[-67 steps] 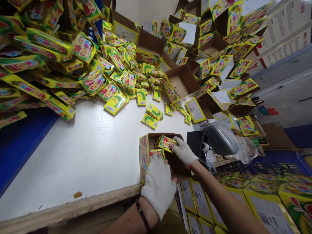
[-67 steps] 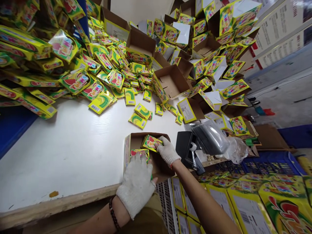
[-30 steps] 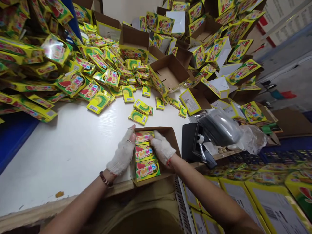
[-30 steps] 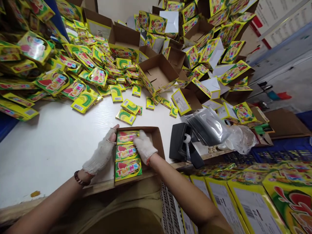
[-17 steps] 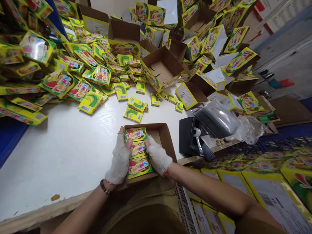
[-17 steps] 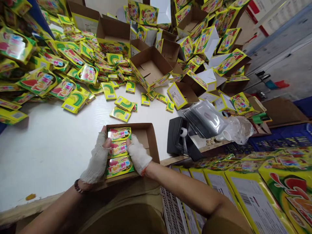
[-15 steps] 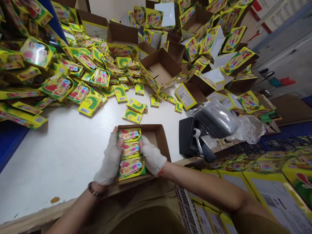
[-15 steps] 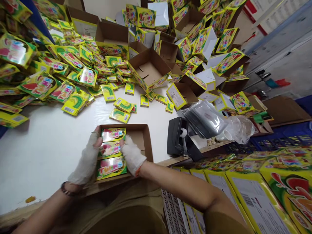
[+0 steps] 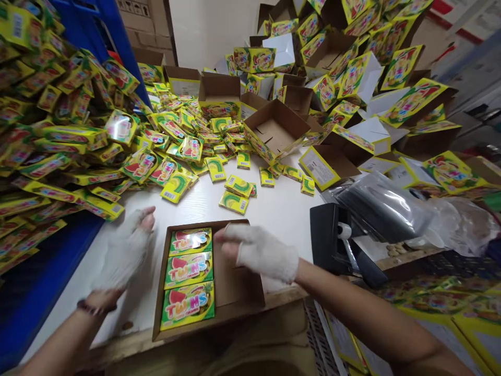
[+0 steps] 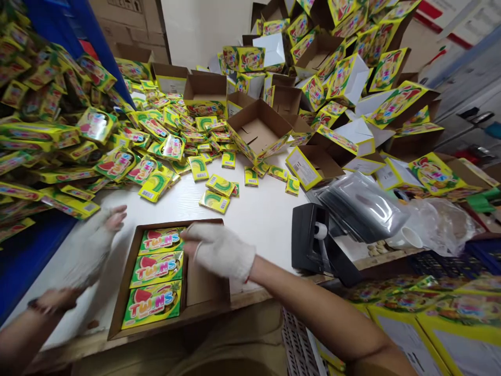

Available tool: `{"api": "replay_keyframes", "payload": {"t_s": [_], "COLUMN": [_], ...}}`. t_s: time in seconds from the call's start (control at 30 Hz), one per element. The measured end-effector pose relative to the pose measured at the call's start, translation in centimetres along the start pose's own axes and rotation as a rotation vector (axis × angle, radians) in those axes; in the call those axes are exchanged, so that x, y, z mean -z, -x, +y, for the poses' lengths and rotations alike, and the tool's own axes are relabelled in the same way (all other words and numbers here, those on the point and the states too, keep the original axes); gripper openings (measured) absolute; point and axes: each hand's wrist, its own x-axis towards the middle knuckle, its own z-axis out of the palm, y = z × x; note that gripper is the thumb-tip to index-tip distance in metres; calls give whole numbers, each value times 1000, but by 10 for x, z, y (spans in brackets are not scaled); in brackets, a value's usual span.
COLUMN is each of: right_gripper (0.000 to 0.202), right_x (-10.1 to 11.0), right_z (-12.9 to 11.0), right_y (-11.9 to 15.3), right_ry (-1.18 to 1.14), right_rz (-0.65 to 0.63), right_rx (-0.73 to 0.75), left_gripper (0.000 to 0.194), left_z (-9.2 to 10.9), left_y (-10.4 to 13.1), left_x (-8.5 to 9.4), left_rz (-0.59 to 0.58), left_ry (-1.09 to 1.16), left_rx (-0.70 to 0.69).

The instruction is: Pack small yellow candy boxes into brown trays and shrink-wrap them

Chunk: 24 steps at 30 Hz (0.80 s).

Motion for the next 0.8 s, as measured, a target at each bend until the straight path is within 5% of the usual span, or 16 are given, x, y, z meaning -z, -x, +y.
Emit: {"api": "replay_keyframes", "payload": {"t_s": [0.07,0.13,0.2,0.3,0.37,0.47,0.6,0.7,0.8], "right_gripper": [27,25,25,52,63,54,64,61,54], "right_x": [28,50,62,66,65,64,59,43,19], "right_z": [9,21,34,49,52,47,25,3,-11], "right_y": [-26,-62,-98,-137,-148,-148,-135,-134,-145], "right_ry": [128,332,559,758,827,862,408,-295,-747], "right_rz": [220,380,419,359,294,284,365,225,119], "right_rx": [128,73,-38,-145,-183,-134,49,100,126], "left_gripper": [49,52,62,58,46,30,26,26,21], "left_z": [4,11,16,15,11,4,3,11,23], "left_y": [-42,-75,-93,-98,-93,-82,-69,-64,-60], "left_x": [-8,-22,-37,-49,-47,-36,-29,-30,-30], "left_rz": [22,17,35,48,67,68,-12,-71,-113], "left_ry": [-243,-477,-561,-554,-383,222,625,798,982], "left_rx": [-161,-232,-230,-196,-104,131,239,271,325]}}
